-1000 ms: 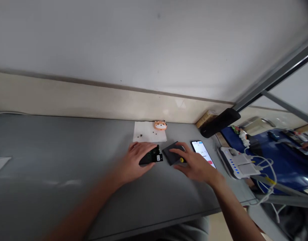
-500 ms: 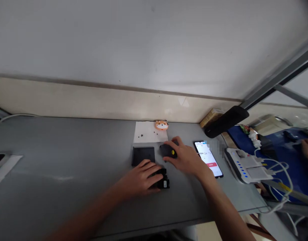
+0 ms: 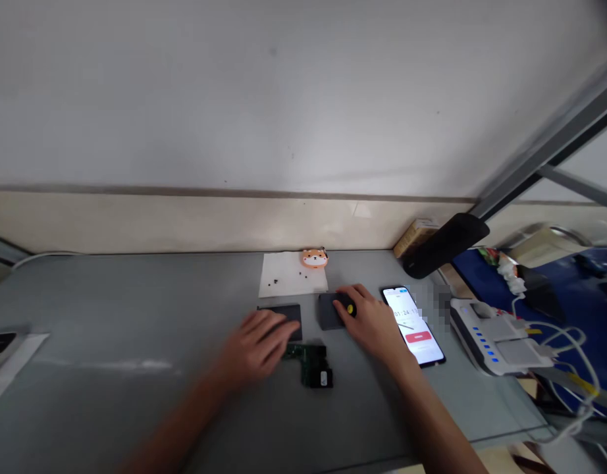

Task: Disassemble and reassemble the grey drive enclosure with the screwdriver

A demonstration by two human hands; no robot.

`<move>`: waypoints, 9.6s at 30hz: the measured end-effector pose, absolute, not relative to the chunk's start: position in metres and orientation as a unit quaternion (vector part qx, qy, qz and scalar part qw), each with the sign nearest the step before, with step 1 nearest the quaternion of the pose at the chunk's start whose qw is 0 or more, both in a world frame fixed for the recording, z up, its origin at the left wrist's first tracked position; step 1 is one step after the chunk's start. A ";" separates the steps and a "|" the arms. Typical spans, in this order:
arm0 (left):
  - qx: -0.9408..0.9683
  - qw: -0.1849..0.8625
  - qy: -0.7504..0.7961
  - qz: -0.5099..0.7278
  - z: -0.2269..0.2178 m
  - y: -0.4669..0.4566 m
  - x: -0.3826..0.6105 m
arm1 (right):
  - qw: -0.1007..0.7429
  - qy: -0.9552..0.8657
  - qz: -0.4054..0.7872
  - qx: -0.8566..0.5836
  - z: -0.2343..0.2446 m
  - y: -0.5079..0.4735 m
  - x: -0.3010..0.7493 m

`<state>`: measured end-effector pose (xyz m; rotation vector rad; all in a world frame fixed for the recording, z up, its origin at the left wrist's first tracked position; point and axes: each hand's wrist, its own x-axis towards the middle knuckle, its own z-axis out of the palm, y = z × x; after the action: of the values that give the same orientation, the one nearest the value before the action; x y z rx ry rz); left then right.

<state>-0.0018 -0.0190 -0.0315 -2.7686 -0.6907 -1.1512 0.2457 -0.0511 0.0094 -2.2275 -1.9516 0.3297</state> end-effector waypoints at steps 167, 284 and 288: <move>-0.827 -0.176 -0.465 -0.262 -0.054 0.015 -0.027 | 0.155 -0.636 0.017 -0.756 -0.013 -0.055 0.216; -0.838 -0.209 -0.446 -0.235 -0.051 0.016 -0.025 | 0.173 -0.670 0.030 -0.721 -0.015 -0.050 0.233; -0.839 -0.210 -0.441 -0.239 -0.051 0.016 -0.025 | 0.170 -0.665 0.034 -0.726 -0.013 -0.051 0.231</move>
<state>-0.0252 0.0161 -0.0512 -3.0590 -1.6075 -0.8719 0.2313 -0.0512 -0.0131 -2.0634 -1.8897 0.0962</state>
